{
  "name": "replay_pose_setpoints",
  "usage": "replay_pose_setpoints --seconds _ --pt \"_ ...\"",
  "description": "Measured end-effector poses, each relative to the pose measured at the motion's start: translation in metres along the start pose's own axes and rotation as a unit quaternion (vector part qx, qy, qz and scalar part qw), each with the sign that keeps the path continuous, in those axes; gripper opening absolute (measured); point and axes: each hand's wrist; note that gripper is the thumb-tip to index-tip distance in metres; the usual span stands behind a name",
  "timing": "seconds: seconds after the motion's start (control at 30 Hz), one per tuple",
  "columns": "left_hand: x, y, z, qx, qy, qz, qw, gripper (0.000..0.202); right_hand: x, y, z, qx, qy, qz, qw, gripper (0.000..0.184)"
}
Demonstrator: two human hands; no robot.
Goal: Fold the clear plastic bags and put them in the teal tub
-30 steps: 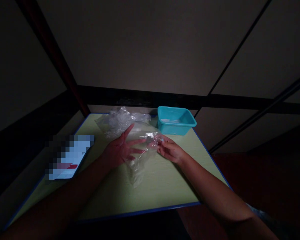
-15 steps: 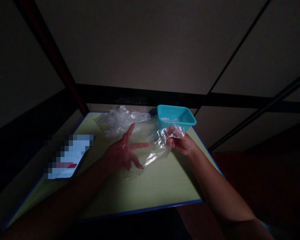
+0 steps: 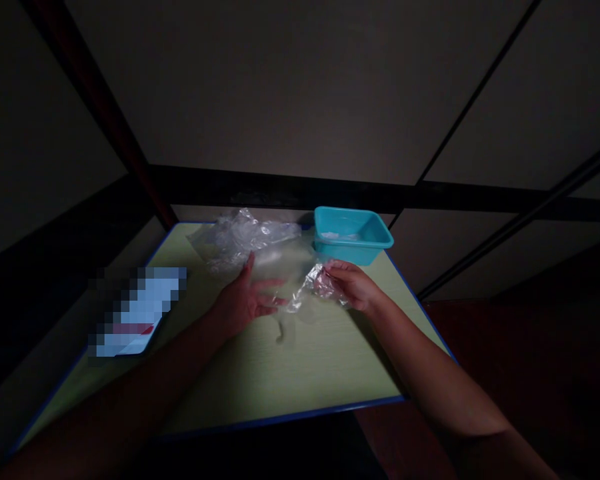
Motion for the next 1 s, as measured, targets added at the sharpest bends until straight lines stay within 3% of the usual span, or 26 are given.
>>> replay_pose_setpoints --seconds 0.17,0.3,0.47,0.63,0.7,0.77,0.83,0.93,0.97,1.0 --pt "0.014 0.009 0.003 -0.039 -0.039 -0.009 0.998 0.068 -0.017 0.0 0.011 0.023 0.081 -0.051 0.995 0.028" --pt "0.014 0.013 0.016 -0.112 -0.017 0.059 0.992 0.074 -0.025 0.011 0.024 0.046 0.182 -0.065 0.98 0.019" --pt "0.011 0.02 0.032 -0.198 -0.019 0.224 0.954 0.075 -0.033 0.026 0.04 0.071 0.3 -0.053 0.95 0.014" --pt "0.019 0.04 0.028 -0.249 -0.111 0.449 0.851 0.077 -0.039 0.031 0.044 0.098 0.501 -0.018 0.86 0.007" --pt "0.02 0.051 0.025 -0.25 -0.129 0.503 0.817 0.08 -0.04 0.031 0.041 0.109 0.542 -0.025 0.833 0.005" --pt "0.017 0.062 0.022 -0.208 -0.117 0.51 0.827 0.081 -0.04 0.029 0.037 0.11 0.56 -0.036 0.82 0.006" --pt "0.011 0.066 0.016 -0.148 -0.093 0.484 0.858 0.089 -0.039 0.026 0.034 0.101 0.57 -0.044 0.815 0.012" --pt "0.007 0.054 0.003 -0.105 -0.072 0.462 0.877 0.091 -0.037 0.025 0.03 0.091 0.581 -0.049 0.808 0.017" --pt "0.007 0.047 -0.001 -0.08 -0.066 0.444 0.89 0.084 -0.036 0.025 0.03 0.089 0.582 -0.047 0.807 0.017" --pt "0.008 0.039 -0.003 0.004 -0.07 0.364 0.929 0.073 -0.034 0.026 0.03 0.087 0.581 -0.044 0.808 0.016"
Point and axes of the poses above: each hand's wrist, its own y-axis away from the middle knuckle, its own x-axis out of the palm, z = x × y, and after that the axes turned 8 degrees about x, right-handed
